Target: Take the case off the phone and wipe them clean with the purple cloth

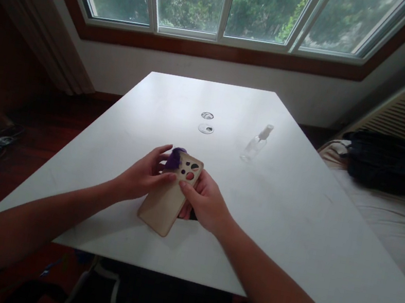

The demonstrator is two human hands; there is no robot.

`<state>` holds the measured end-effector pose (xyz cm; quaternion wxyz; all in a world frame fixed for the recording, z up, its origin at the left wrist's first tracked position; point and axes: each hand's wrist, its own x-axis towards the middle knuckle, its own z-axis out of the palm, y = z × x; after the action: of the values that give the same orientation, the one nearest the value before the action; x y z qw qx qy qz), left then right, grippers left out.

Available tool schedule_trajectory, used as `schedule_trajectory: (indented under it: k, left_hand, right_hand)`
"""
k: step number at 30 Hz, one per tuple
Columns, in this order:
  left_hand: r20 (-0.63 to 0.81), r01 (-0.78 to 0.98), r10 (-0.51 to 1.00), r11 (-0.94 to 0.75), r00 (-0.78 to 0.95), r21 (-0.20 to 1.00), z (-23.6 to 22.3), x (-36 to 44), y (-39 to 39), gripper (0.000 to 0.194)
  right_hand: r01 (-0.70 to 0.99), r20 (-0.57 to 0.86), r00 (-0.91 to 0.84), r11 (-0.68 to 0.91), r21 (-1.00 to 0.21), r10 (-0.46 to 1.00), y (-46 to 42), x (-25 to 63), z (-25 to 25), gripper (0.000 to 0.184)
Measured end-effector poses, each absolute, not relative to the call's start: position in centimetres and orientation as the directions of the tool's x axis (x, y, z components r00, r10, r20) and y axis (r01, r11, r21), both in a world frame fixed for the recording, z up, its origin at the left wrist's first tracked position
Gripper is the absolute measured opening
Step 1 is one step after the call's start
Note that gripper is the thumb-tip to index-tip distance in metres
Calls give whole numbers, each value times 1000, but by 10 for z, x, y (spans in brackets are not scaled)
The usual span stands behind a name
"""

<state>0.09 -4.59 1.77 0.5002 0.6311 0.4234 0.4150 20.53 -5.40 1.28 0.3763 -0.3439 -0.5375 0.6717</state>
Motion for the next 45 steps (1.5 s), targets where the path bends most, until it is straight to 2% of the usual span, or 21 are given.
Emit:
schedule_trajectory:
  k: [2, 4, 9, 11, 13, 19, 23, 26, 30, 32, 35, 37, 38, 40, 41, 43, 45]
  left_hand:
    - [127, 129, 944, -173, 305, 976, 16, 2, -48, 86]
    - [213, 203, 940, -271, 267, 941, 16, 2, -51, 80]
    - [491, 458, 841, -537, 227, 708, 23, -1, -50, 32]
    - [520, 512, 822, -558, 234, 653, 25, -2, -48, 18]
    - [520, 523, 823, -554, 228, 647, 25, -2, -46, 9]
    - [577, 587, 805, -534, 135, 609, 26, 0, -50, 8]
    - [575, 501, 800, -574, 173, 648, 29, 2, -56, 10]
    - [572, 487, 774, -623, 271, 612, 29, 0, -56, 11]
    - [577, 457, 629, -776, 521, 434, 31, -4, -56, 14]
    - [580, 436, 593, -804, 558, 404, 33, -5, -57, 19]
    - [625, 469, 671, -735, 398, 490, 33, -3, -58, 19]
    - [604, 484, 772, -613, 197, 625, 30, -1, -56, 19]
    - [551, 460, 827, -533, 106, 711, 27, 0, -54, 22]
    - [340, 333, 940, -320, -4, 887, 22, 1, -47, 35]
    - [219, 230, 976, -215, 9, 949, 20, 2, -45, 41]
    - [20, 84, 994, -29, 106, 996, 18, 3, -40, 45]
    - [-84, 14, 976, 83, 203, 996, 19, 5, -39, 44]
  right_hand:
    - [-139, -54, -421, -123, -983, 905, -53, 206, 14, 37]
    - [-131, -57, -405, -119, -984, 913, -53, 206, 16, 38]
    - [-131, -74, -426, -142, -981, 902, -54, 206, 18, 40]
    - [-137, -79, -458, -158, -978, 885, -55, 206, 17, 38]
    - [-136, -85, -494, -174, -975, 865, -56, 205, 15, 35]
    - [-116, -125, -497, -209, -971, 859, -54, 204, 10, 34]
    - [-71, -202, -520, -278, -958, 830, -51, 205, 10, 35]
    - [-70, -217, -532, -298, -952, 819, -51, 205, 11, 36]
    - [-117, -179, -498, -271, -956, 848, -50, 206, 11, 37]
    - [-141, -173, -470, -267, -953, 866, -49, 207, 11, 39]
    - [-168, -160, -440, -255, -952, 884, -48, 208, 11, 41]
    - [-172, -146, -433, -241, -955, 889, -48, 208, 11, 42]
    - [-170, -140, -431, -232, -958, 892, -48, 208, 10, 43]
    - [-158, -121, -428, -205, -966, 896, -49, 207, 10, 44]
    - [-152, -106, -428, -187, -971, 898, -49, 206, 10, 44]
    - [-141, -78, -434, -153, -978, 898, -51, 205, 10, 43]
    - [-132, -65, -434, -135, -982, 899, -52, 204, 9, 41]
